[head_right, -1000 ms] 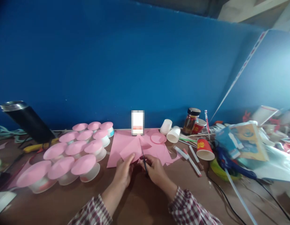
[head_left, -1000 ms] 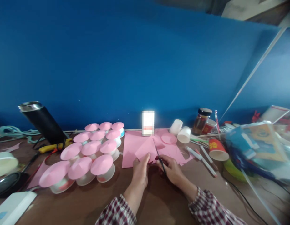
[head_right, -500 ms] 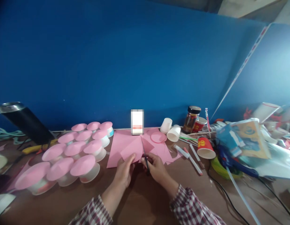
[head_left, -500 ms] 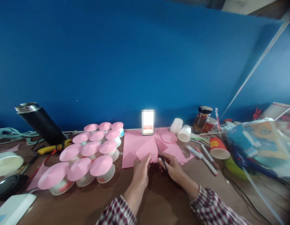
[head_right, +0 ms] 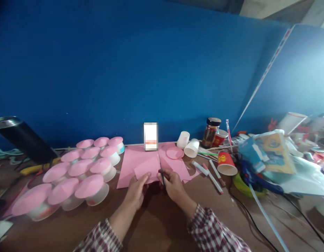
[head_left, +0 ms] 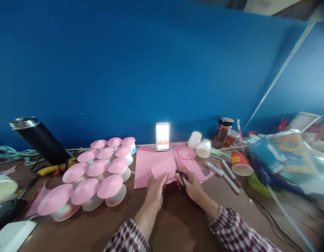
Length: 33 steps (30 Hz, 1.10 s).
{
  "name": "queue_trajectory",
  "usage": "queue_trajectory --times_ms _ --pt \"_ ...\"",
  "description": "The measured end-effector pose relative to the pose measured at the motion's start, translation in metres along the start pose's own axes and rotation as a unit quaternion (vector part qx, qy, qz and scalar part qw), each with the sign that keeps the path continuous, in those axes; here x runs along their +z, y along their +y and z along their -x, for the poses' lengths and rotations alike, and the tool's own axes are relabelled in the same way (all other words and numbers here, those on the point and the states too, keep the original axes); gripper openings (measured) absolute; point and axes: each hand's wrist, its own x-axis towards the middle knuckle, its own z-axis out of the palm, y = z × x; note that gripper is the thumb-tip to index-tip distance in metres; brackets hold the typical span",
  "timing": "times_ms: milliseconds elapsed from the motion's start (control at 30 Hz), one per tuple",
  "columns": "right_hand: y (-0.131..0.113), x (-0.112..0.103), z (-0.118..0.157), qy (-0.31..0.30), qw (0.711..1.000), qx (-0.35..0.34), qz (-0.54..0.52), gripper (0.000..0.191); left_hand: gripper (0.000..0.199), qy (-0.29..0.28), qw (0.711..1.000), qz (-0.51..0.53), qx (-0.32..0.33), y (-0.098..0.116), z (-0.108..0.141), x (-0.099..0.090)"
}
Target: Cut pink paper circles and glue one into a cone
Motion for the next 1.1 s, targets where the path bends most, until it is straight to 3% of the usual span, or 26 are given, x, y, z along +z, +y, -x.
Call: queue_trajectory --times_ms 200,633,733,900,1100 --pt "-0.002 0.002 0.0 -0.002 1.0 0.014 0.003 0.042 0.034 0.06 0.998 0.008 0.018 -0.005 -0.005 -0.001" --pt "-0.005 0.006 0.003 0.008 0.999 0.013 -0.04 0.046 0.024 -0.011 0.993 0.112 0.019 0.004 -0.003 0.0" --pt "-0.006 0.006 0.002 0.016 0.997 0.014 -0.068 0.047 0.024 -0.022 0.995 0.091 0.029 0.002 -0.002 0.0" --pt "-0.006 -0.001 -0.002 0.082 0.987 -0.006 -0.134 0.041 0.029 -0.063 0.997 0.002 0.054 -0.006 -0.005 -0.006" --pt "-0.009 -0.007 -0.005 0.098 0.974 0.0 -0.205 0.042 0.033 -0.093 0.985 -0.118 0.085 -0.012 -0.006 -0.012"
